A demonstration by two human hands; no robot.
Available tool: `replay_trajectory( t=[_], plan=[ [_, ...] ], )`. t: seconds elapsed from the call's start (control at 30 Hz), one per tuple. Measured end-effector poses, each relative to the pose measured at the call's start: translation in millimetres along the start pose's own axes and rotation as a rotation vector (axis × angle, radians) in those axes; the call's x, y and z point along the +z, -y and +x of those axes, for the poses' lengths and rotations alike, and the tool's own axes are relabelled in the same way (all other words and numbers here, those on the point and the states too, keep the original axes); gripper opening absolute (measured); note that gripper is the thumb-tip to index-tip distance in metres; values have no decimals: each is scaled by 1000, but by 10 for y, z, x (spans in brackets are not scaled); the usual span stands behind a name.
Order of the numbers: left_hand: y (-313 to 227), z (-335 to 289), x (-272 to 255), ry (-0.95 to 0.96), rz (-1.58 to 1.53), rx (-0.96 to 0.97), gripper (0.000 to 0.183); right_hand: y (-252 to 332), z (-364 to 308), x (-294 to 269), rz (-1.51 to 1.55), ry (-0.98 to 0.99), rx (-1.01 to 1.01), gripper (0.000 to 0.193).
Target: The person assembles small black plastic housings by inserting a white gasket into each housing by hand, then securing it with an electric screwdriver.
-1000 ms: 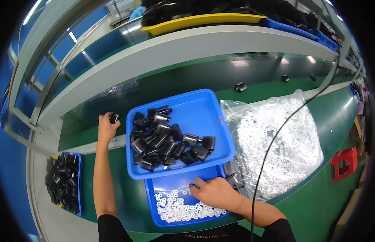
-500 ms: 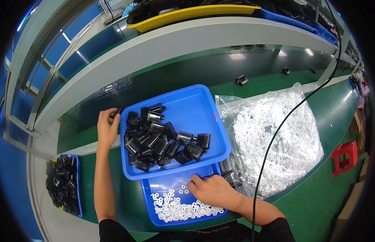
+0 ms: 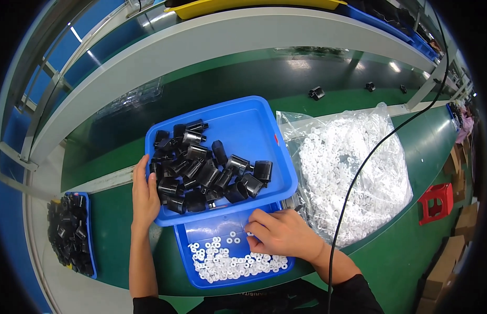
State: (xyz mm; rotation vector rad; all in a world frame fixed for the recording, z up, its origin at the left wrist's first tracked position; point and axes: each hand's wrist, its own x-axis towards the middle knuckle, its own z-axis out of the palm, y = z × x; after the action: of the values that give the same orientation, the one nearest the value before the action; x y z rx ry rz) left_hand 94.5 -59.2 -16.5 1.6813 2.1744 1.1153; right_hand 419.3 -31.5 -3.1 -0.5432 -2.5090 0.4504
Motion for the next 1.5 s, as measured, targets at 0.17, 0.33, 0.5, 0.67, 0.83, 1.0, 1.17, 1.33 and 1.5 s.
replay_trajectory(
  t=[0.17, 0.33, 0.5, 0.67, 0.83, 1.0, 1.17, 1.33, 1.5],
  plan=[
    [-40, -123, -47, 6, 12, 44, 38, -27, 0, -66, -32, -30, 55, 23],
    [-99, -242, -109, 18, 81, 97, 36, -4, -28, -51, -53, -22, 58, 21],
    [-129, -273, -135, 51, 92, 58, 34, 54, -33, -94, -53, 43, 83, 20],
    [-220, -178, -122, 50, 209, 115, 28, 91, -7, -70, -71, 42, 64, 21],
    [-242, -133, -196, 19, 288, 185, 19, 50, 7, -17, -66, -33, 45, 21],
    [-327, -118, -281, 103, 286, 258, 26, 9, 32, -26, -89, -56, 23, 18],
    [-596, -26, -179, 125, 236, 296, 31, 5, 27, -39, -86, -43, 50, 19],
    [-547, 32, -121, 242, 268, 353, 38, -24, 31, -80, -37, -77, 73, 21],
    [-612, -34, -222, 105, 112, 168, 59, -34, 28, -116, 12, -120, 30, 21]
  ],
)
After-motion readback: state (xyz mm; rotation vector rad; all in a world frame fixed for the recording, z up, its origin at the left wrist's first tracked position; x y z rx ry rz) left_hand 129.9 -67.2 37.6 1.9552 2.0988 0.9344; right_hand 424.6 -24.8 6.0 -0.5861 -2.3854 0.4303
